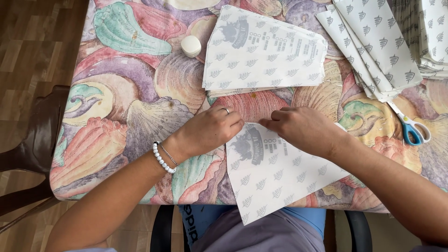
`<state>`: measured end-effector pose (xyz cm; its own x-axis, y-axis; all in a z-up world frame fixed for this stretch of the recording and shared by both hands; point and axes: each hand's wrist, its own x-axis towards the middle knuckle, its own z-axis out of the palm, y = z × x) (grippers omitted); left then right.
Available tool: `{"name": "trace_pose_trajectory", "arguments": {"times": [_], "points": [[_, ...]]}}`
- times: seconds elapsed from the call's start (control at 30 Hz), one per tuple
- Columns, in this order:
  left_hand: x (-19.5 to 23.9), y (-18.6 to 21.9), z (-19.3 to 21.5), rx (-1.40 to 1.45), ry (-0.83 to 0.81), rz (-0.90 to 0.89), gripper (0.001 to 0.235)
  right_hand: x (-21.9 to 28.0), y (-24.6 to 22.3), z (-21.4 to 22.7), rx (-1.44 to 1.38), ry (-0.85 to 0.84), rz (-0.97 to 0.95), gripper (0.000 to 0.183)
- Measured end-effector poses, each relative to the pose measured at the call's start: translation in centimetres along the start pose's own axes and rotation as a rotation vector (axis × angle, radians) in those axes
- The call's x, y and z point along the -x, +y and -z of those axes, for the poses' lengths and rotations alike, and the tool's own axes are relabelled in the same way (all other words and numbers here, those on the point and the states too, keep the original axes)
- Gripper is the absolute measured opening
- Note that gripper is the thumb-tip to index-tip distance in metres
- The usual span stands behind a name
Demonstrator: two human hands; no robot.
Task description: Folding pre-printed paper sheets into bags on a table with a patterned tablecloth.
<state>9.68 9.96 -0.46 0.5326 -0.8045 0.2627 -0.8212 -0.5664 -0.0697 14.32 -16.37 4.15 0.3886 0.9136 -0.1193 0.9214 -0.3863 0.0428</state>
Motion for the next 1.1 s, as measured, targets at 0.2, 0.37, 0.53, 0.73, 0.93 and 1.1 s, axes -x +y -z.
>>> {"name": "trace_pose_trajectory", "arguments": {"times": [0.2,0.37,0.53,0.73,0.93,1.1], "points": [[-0.2,0.3,0.1,-0.120,0.011,-0.098,0.010,0.0,0.3,-1.1,0.081,0.043,0.091,0.014],[-0.5,0.0,0.2,-0.122,-0.013,-0.121,0.010,0.0,0.3,-1.6,0.115,0.068,0.117,0.014],[-0.8,-0.1,0.2,-0.113,-0.018,-0.148,0.009,-0.2,-0.4,-1.1,0.163,0.049,0.092,0.020],[-0.9,0.0,0.8,-0.103,-0.010,-0.135,0.007,-0.8,-0.2,-0.8,0.148,0.033,0.116,0.020],[1.3,-0.3,0.8,-0.169,-0.020,-0.055,0.012,-1.2,-0.4,-0.1,0.134,-0.044,0.107,0.025],[3.1,-1.0,3.0,-0.132,0.119,0.137,0.019,-1.3,-0.7,0.6,0.190,-0.125,0.085,0.029]]}}
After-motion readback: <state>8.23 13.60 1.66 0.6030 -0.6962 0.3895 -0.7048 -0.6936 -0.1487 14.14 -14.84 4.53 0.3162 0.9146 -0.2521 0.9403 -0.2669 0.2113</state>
